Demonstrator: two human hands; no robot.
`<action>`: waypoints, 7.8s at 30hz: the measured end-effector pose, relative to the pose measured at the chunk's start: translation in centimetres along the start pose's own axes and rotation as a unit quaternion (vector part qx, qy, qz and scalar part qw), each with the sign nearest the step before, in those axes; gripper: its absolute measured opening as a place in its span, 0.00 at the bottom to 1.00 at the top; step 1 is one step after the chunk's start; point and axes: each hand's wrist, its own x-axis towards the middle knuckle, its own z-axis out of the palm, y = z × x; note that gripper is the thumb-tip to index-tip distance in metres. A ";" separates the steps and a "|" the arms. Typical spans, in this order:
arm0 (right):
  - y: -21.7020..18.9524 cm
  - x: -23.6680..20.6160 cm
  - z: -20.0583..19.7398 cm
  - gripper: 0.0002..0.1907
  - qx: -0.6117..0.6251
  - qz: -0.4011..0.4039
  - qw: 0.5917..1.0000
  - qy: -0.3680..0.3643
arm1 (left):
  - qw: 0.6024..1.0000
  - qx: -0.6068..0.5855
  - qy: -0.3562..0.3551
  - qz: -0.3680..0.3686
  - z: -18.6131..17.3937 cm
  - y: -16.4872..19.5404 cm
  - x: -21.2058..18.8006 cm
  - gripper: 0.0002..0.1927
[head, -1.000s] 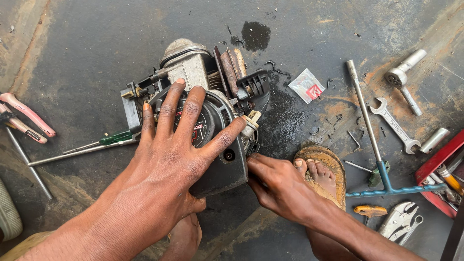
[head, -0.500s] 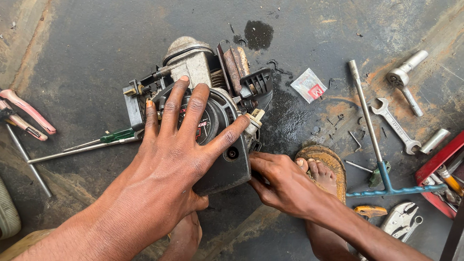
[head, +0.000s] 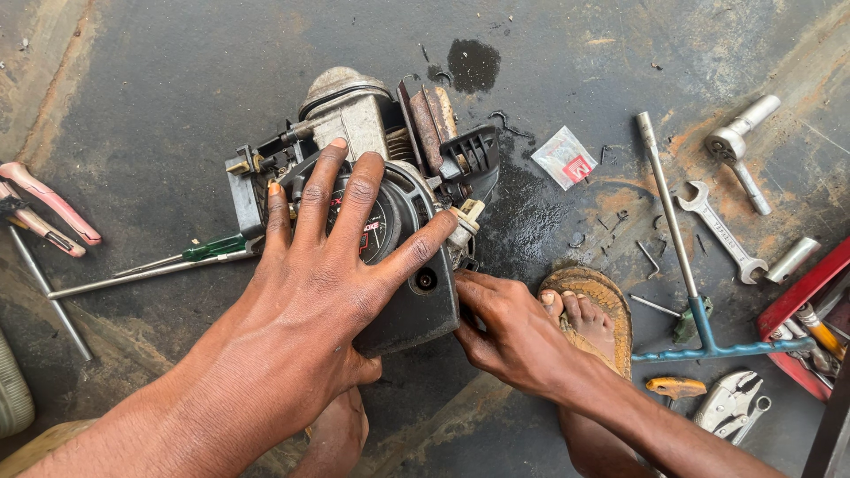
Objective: The person uses a screwdriver to remove screws from a small engine casing, then detaches the cover to expose internal components. The person continues to manipulate the engine parts and tools on the floor.
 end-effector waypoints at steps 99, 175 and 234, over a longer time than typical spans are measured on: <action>2.0 -4.6 -4.0 0.10 0.074 0.206 0.969 0.117 | 0.964 0.056 -0.231 -0.118 -8.0 -1.8 8.1 0.85; -2.2 -5.4 -5.5 0.18 0.012 0.075 0.943 0.324 | 0.950 -0.067 -0.250 -0.175 -11.6 3.4 12.8 0.63; -2.6 -1.6 -6.0 0.14 0.021 0.001 0.954 0.298 | 0.950 -0.058 -0.255 -0.170 -11.0 3.2 14.7 0.67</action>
